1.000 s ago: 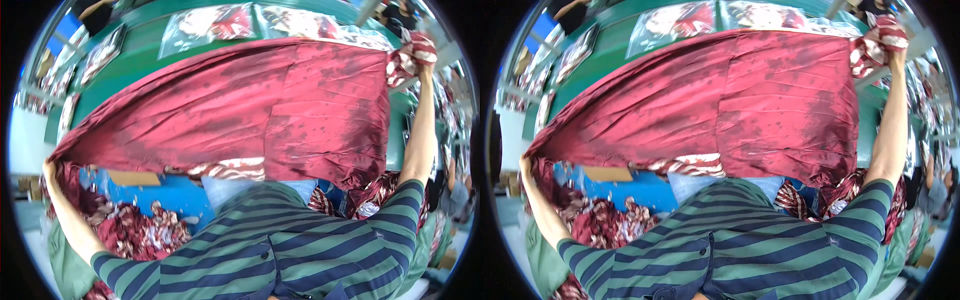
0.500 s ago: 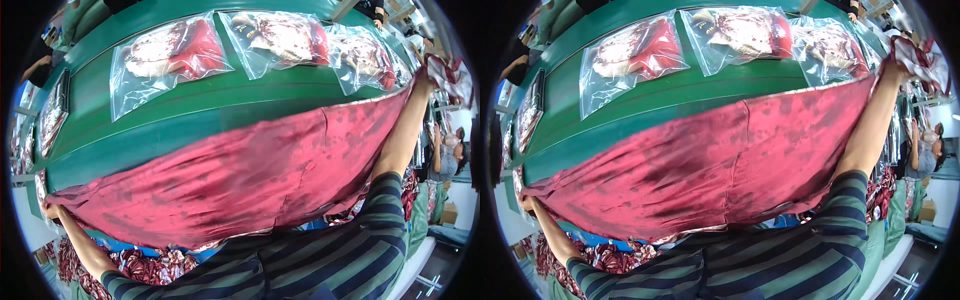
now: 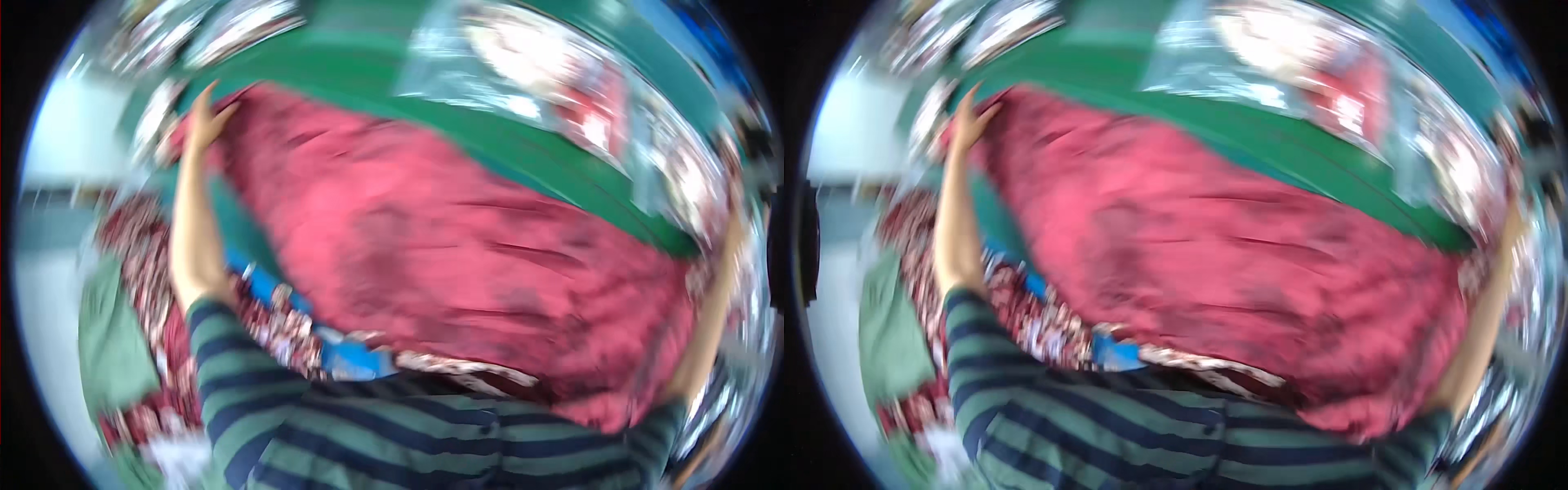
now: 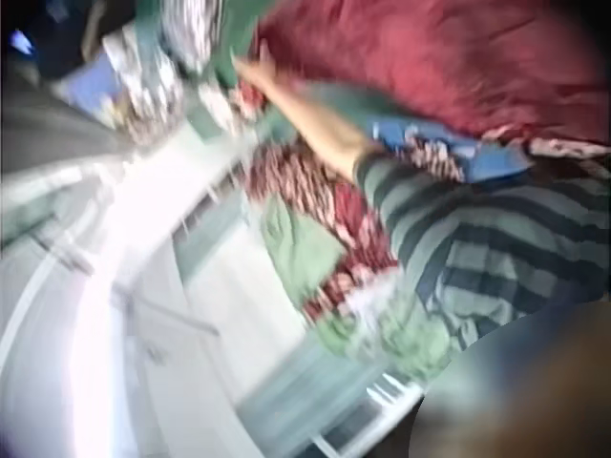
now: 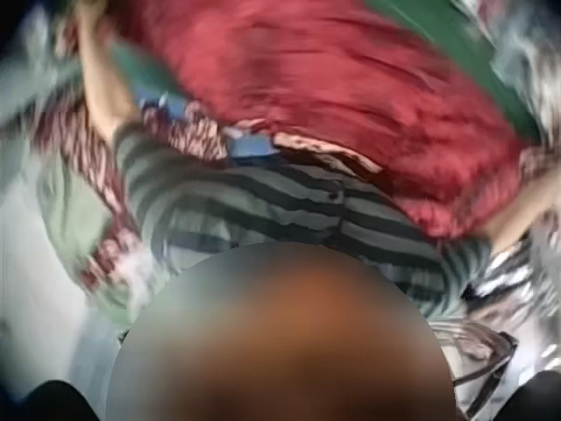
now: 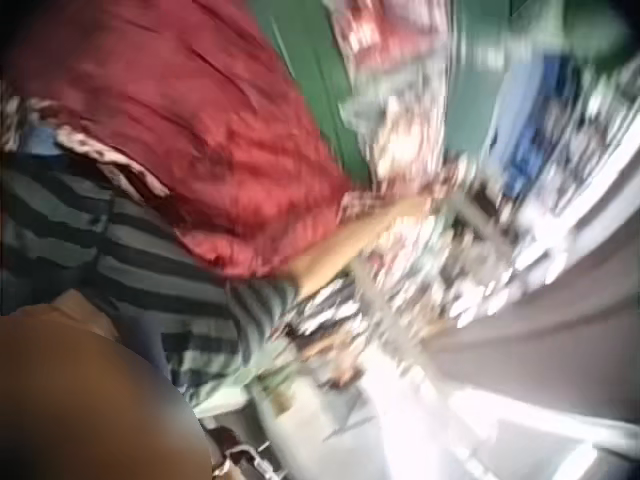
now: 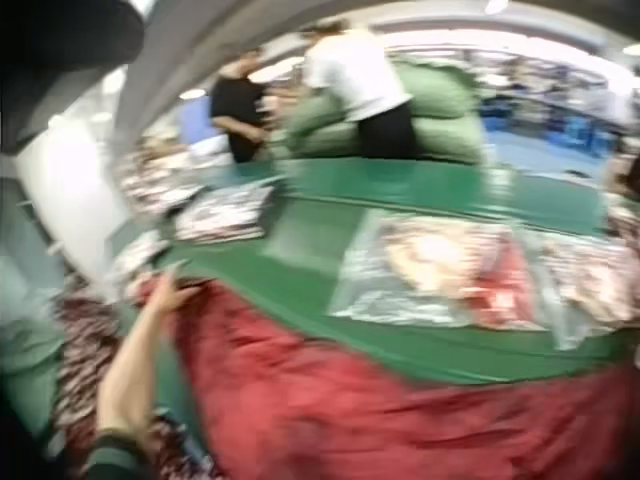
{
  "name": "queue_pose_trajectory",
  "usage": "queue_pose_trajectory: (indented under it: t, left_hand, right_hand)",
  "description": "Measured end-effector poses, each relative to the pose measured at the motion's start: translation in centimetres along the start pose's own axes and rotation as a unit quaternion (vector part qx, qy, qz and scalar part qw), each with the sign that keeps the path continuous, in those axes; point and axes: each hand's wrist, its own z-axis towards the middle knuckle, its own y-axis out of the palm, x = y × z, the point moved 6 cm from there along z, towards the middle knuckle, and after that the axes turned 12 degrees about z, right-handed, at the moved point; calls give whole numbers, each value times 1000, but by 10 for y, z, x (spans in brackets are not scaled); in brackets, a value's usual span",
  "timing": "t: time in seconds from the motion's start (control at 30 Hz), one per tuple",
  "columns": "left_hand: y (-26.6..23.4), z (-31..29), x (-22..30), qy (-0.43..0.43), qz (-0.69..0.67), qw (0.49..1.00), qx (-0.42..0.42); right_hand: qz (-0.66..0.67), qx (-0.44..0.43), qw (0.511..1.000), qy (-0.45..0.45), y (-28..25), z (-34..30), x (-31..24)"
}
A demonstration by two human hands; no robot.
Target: Folding clothing items and inserting them into plastic shipping bags at a packaging station.
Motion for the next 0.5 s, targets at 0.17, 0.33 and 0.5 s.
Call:
queue_pose_trajectory:
  t: [0.17,0.33,0.5]
  left_hand:
    - [-74,-85,-8,-247,140,952,111]
    - [-85,-168,-68,-480,67,875,-3]
    - [-10,-130,-98,-551,-194,809,65]
  right_hand:
    - [-442,56,823,-353,138,-177,-19]
    - [-426,-225,796,-367,309,-269,6]
    - [-386,-330,794,-334,360,-293,21]
